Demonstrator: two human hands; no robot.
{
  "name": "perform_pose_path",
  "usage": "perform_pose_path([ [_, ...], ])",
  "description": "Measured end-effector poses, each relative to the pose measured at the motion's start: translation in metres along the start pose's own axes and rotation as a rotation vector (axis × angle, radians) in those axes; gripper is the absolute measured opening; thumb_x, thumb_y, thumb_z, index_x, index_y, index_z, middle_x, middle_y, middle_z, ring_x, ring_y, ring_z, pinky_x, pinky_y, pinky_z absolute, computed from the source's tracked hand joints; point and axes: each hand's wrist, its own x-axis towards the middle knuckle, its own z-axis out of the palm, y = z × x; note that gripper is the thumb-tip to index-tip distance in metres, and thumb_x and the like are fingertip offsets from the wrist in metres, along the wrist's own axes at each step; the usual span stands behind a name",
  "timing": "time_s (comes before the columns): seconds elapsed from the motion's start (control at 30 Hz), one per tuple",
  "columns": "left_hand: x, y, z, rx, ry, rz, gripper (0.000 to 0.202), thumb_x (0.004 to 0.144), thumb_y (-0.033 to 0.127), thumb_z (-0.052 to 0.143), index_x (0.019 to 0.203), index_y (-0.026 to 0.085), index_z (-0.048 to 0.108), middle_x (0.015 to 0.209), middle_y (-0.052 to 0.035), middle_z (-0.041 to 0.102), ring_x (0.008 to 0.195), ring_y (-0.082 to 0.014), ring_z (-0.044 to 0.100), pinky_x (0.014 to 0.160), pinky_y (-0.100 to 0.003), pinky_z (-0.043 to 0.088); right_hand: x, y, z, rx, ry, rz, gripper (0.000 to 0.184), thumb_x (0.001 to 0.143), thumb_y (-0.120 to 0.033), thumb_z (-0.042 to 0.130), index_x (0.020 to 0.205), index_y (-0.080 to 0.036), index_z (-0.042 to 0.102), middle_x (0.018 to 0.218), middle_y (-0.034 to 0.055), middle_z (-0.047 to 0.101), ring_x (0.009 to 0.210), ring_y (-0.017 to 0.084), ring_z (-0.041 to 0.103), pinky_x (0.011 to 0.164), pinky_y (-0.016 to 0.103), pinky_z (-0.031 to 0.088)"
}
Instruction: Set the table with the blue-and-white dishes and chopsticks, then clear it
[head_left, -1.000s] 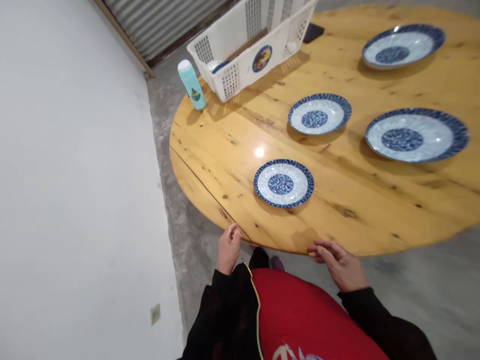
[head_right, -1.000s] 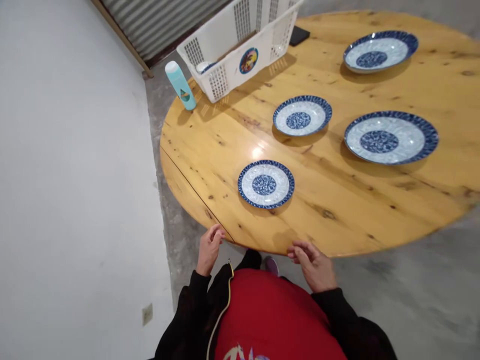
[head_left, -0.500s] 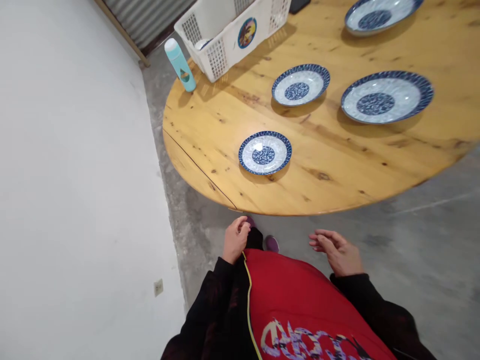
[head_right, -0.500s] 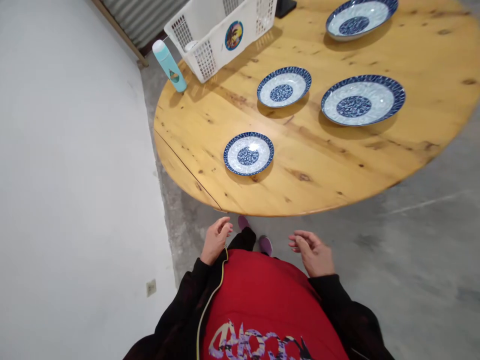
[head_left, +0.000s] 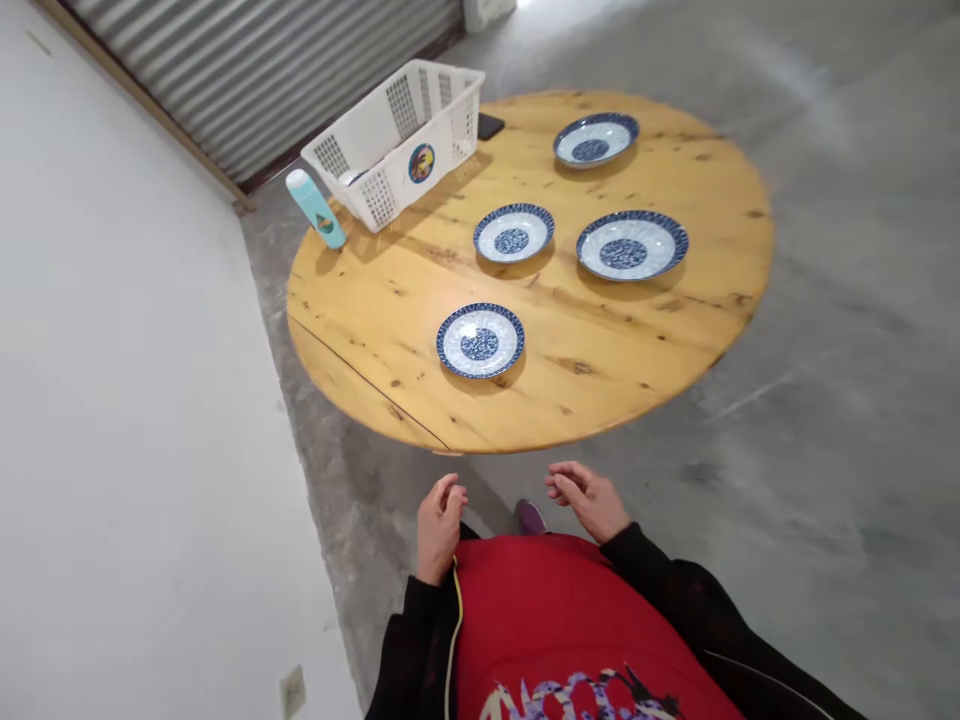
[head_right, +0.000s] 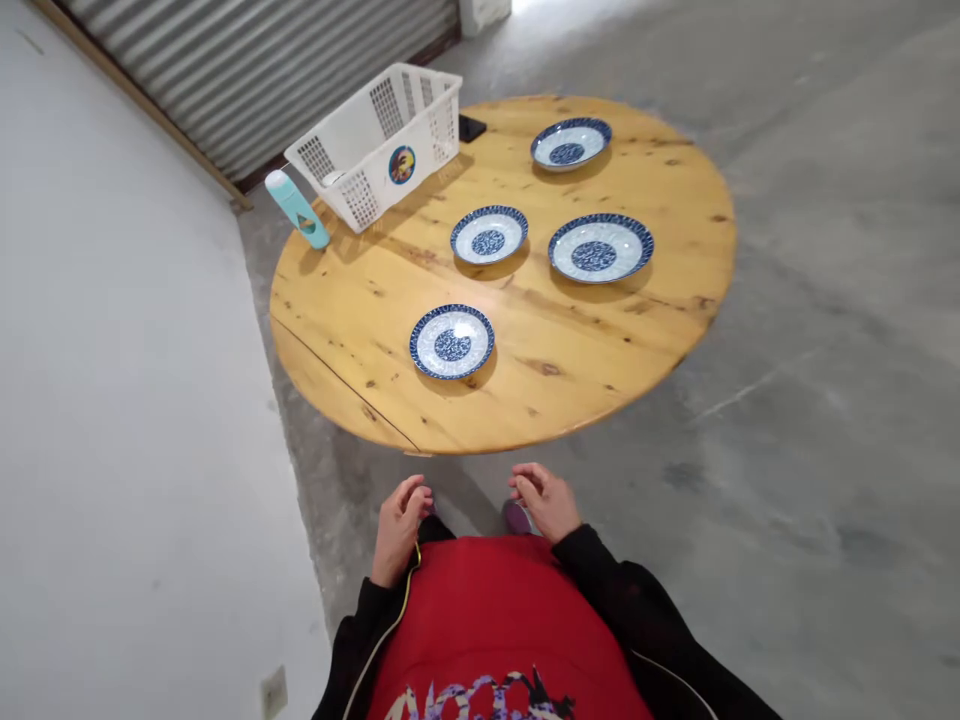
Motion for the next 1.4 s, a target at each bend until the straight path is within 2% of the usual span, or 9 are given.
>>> perform_pose_path([
  [0.1, 0.012, -0.002, -0.03, -0.012, 0.003, -0.009, 0.05, 0.082, 0.051, 0.064, 0.113, 0.013, 0.069, 0.095, -0.0104, 0.075, 0.081, -0.0193, 0.071, 0.071, -0.029, 0.056, 0.003, -0.005, 0.03, 0.012, 0.002, -0.007, 0.041, 0.064, -0.058, 0.07, 0.082, -0.021, 0.062, 0.071, 0.0048, 0.073, 0.057, 0.018, 0.067, 0.054, 0.03, 0.053],
  [0.3, 0.045, -0.012, -0.118, -0.013, 0.081, -0.035, 0.066, 0.075, 0.066, 0.066, 0.115, 0.013, 0.069, 0.097, -0.0124, 0.075, 0.085, -0.0224, 0.072, 0.074, -0.032, 0.058, 0.006, -0.012, 0.113, 0.034, 0.027, -0.03, 0.035, 0.066, -0.052, 0.068, 0.081, -0.021, 0.063, 0.07, 0.0039, 0.072, 0.056, 0.017, 0.066, 0.051, 0.027, 0.05],
  [0.4, 0.063, -0.02, -0.155, -0.01, 0.105, -0.028, 0.07, 0.073, 0.069, 0.067, 0.115, 0.012, 0.069, 0.097, -0.013, 0.075, 0.086, -0.0236, 0.072, 0.075, -0.034, 0.058, 0.006, -0.01, 0.151, 0.05, 0.046, -0.032, 0.035, 0.065, -0.052, 0.068, 0.08, -0.021, 0.064, 0.07, 0.004, 0.072, 0.055, 0.017, 0.066, 0.048, 0.026, 0.048],
  [0.53, 0.088, -0.023, -0.188, 0.019, 0.059, -0.001, 0.069, 0.076, 0.068, 0.065, 0.116, 0.012, 0.068, 0.1, -0.0134, 0.075, 0.087, -0.0234, 0.072, 0.078, -0.034, 0.058, 0.007, -0.008, 0.182, 0.101, 0.117, -0.031, 0.039, 0.064, -0.054, 0.07, 0.081, -0.019, 0.064, 0.071, 0.0057, 0.073, 0.056, 0.017, 0.067, 0.049, 0.027, 0.05],
  [0.63, 0.109, -0.014, -0.201, 0.065, -0.022, 0.042, 0.064, 0.08, 0.065, 0.063, 0.117, 0.013, 0.068, 0.102, -0.013, 0.075, 0.091, -0.0226, 0.073, 0.082, -0.033, 0.058, 0.009, -0.009, 0.189, 0.149, 0.201, -0.021, 0.041, 0.062, -0.054, 0.073, 0.082, -0.019, 0.065, 0.072, 0.0062, 0.074, 0.057, 0.017, 0.067, 0.051, 0.027, 0.052],
  [0.8, 0.147, 0.012, -0.196, 0.099, -0.177, 0.134, 0.053, 0.086, 0.055, 0.061, 0.118, 0.013, 0.067, 0.106, -0.0132, 0.074, 0.092, -0.0209, 0.072, 0.087, -0.033, 0.056, 0.02, -0.013, 0.172, 0.213, 0.371, -0.015, 0.043, 0.06, -0.052, 0.078, 0.085, -0.019, 0.065, 0.074, 0.0061, 0.074, 0.059, 0.016, 0.068, 0.053, 0.027, 0.055],
  [1.07, 0.2, 0.046, -0.15, 0.151, -0.371, 0.212, 0.044, 0.093, 0.047, 0.056, 0.122, 0.015, 0.066, 0.108, -0.0123, 0.074, 0.098, -0.0219, 0.071, 0.089, -0.032, 0.056, 0.068, -0.041, 0.137, 0.373, 0.644, -0.016, 0.043, 0.059, -0.048, 0.086, 0.083, -0.018, 0.066, 0.069, 0.0036, 0.072, 0.053, 0.013, 0.066, 0.047, 0.024, 0.056],
  [1.23, 0.225, 0.067, -0.134, 0.214, -0.443, 0.174, 0.042, 0.094, 0.044, 0.056, 0.123, 0.015, 0.066, 0.107, -0.0127, 0.074, 0.097, -0.0218, 0.071, 0.09, -0.034, 0.056, 0.104, -0.06, 0.14, 0.412, 0.686, -0.024, 0.05, 0.059, -0.058, 0.086, 0.08, -0.018, 0.065, 0.069, 0.0029, 0.071, 0.052, 0.012, 0.066, 0.046, 0.02, 0.054],
  [1.4, 0.249, 0.084, -0.125, 0.261, -0.443, 0.146, 0.042, 0.092, 0.045, 0.057, 0.119, 0.015, 0.068, 0.107, -0.0127, 0.074, 0.097, -0.0226, 0.071, 0.088, -0.034, 0.057, 0.13, -0.062, 0.149, 0.396, 0.667, -0.001, 0.054, 0.06, -0.064, 0.083, 0.081, -0.018, 0.063, 0.061, 0.0012, 0.068, 0.053, 0.017, 0.069, 0.044, 0.024, 0.056],
])
